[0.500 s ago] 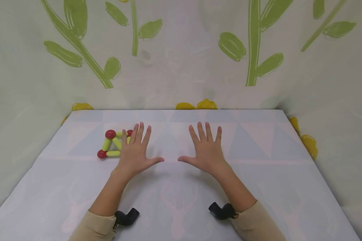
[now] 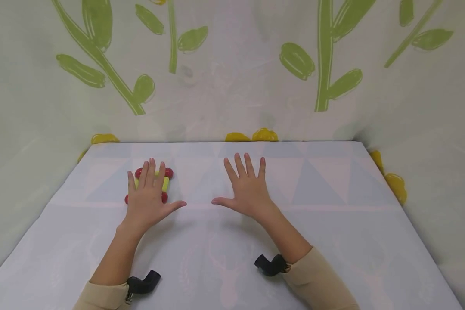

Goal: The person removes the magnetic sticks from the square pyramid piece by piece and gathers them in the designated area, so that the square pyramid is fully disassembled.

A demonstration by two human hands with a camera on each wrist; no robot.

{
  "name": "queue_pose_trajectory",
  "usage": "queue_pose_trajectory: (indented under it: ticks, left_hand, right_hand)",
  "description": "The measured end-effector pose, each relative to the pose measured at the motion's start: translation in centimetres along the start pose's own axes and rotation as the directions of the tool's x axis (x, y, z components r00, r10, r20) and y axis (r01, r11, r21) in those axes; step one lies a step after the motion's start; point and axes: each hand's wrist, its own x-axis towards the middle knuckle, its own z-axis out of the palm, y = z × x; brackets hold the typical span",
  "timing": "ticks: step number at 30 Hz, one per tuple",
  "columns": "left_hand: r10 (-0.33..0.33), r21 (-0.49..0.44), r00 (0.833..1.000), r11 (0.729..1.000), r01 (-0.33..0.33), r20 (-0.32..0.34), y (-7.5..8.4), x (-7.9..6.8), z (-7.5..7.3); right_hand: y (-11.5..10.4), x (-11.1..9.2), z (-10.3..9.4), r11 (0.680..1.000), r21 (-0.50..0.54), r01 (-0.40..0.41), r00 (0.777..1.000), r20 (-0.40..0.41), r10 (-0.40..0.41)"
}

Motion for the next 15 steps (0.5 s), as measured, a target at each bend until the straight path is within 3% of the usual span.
queue_pose_trajectory:
  ticks: [5,15]
  left_hand:
    - [-0.048,-0.053,0.999,0.997,0.047,-0.014,-1.9,-0.6,-0.2]
    - [-0.136,-0.042,0.991,0.99,0.136,0.008,-5.5,-2.1,-0.5]
  right_hand:
    - [-1.2,0.9,0.1,0.999,-0.003,0.032,0.999,-0.022,-0.032]
    - [-4.6,3.0,1.6,0.993,-0.022,0.12,0.993,-0.023,-0.12]
